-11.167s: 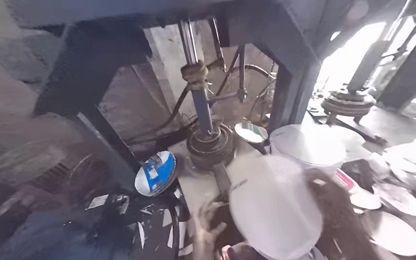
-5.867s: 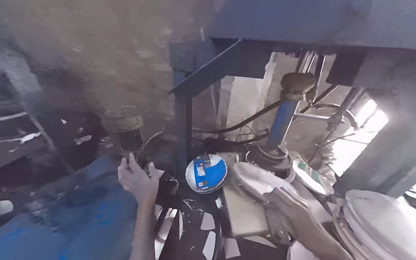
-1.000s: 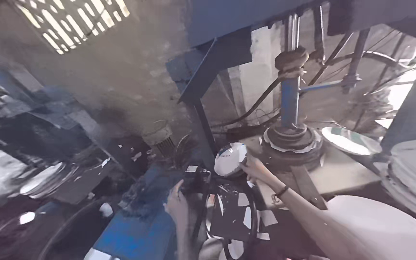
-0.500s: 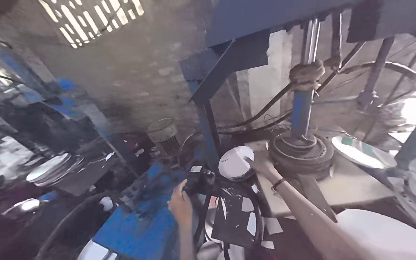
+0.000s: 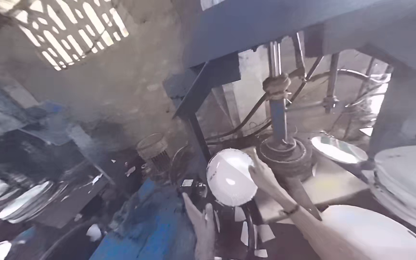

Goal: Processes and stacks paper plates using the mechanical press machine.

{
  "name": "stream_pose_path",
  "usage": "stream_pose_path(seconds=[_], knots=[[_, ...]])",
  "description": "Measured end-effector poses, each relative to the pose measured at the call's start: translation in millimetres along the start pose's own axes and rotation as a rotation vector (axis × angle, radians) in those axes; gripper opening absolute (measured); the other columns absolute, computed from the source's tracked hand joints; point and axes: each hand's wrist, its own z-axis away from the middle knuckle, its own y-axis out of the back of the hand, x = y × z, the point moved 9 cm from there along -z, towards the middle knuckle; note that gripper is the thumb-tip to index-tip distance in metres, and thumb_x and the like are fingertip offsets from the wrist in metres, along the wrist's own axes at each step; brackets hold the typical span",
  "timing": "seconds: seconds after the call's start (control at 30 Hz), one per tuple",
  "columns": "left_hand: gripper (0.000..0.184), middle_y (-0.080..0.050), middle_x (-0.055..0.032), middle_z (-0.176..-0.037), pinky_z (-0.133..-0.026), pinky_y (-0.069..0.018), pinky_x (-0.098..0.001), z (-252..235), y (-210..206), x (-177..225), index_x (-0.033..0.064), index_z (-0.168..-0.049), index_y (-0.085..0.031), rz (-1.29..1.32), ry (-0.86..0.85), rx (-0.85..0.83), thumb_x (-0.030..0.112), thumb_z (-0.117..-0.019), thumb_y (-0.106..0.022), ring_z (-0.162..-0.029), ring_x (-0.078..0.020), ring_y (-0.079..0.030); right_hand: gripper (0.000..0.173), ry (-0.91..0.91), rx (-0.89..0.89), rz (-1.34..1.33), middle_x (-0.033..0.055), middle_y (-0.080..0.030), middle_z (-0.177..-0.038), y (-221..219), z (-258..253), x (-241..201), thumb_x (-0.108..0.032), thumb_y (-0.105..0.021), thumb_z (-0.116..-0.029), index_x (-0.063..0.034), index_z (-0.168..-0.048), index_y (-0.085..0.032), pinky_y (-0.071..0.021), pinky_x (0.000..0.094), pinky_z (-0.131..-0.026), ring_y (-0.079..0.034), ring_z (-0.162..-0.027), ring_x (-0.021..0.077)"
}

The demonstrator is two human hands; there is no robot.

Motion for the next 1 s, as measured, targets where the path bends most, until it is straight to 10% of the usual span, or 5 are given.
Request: stream_pose_path(seconds=[0.23, 0.4, 0.7, 0.8, 1.0], knots=[[0.075, -0.044, -0.0165, -0.147, -0.097, -0.05, -0.0209, 85, -67, 82, -0.0036, -0.157, -0.015, 0.783, 0.423, -0.152, 0.007, -0.0903, -0.046, -0.119, -0.0008, -0.056, 0.046, 0.151, 0.05, 0.003, 0.0233, -0.066, -0.125, 70, 91, 36, -0.025, -0.057, -0.1031, -0.0036, -0.143, -0.051, -0.0491, 0.0597, -0.098, -0.064, -0.116, 0.0398], [0.061, -0.053, -0.0156, -0.135, -0.094, -0.0523, -0.0197, 121, -102, 99, -0.0095, -0.152, -0.022, 0.738, 0.52, -0.307, 0.011, -0.0982, -0.042, -0.109, -0.0003, -0.061, 0.038, 0.199, 0.117, 0.041, 0.0232, -0.062, -0.137, 105, 124, 60, -0.018, -0.054, -0.1044, 0.0002, -0.137, -0.061, -0.0426, 0.0566, -0.109, -0.059, -0.128, 0.0394], [0.056, -0.064, -0.0146, -0.13, -0.092, -0.0577, -0.0289, 174, -153, 118, -0.0043, -0.151, -0.037, 0.768, 0.694, -0.776, -0.004, -0.097, -0.051, -0.103, -0.0103, -0.069, 0.033, 0.152, 0.921, 0.154, 0.0285, -0.069, -0.103, 236, 194, 105, -0.018, -0.05, -0.1053, 0.0065, -0.124, -0.062, -0.0535, 0.0582, -0.082, -0.07, -0.093, 0.0412], [0.043, -0.07, -0.0112, -0.112, -0.085, -0.0604, -0.0293, 170, -140, 104, -0.0064, -0.142, -0.046, 0.715, 0.771, -0.682, -0.001, -0.0996, -0.052, -0.093, -0.0095, -0.071, 0.038, 0.027, 0.73, 0.075, 0.032, -0.064, -0.123, 251, 196, 135, -0.017, -0.051, -0.1055, 0.003, -0.138, -0.057, -0.0453, 0.0631, -0.099, -0.063, -0.117, 0.0455], [0.043, -0.063, -0.0138, -0.124, -0.093, -0.053, -0.0226, 135, -103, 80, -0.0098, -0.142, -0.044, 0.529, 0.564, -0.531, 0.002, -0.1005, -0.04, -0.104, -0.0024, -0.063, 0.035, -0.001, 0.31, -0.259, 0.0195, -0.062, -0.133, 196, 168, 209, -0.005, -0.054, -0.1013, 0.0069, -0.134, -0.057, -0.0454, 0.0327, -0.107, -0.059, -0.122, 0.0159]])
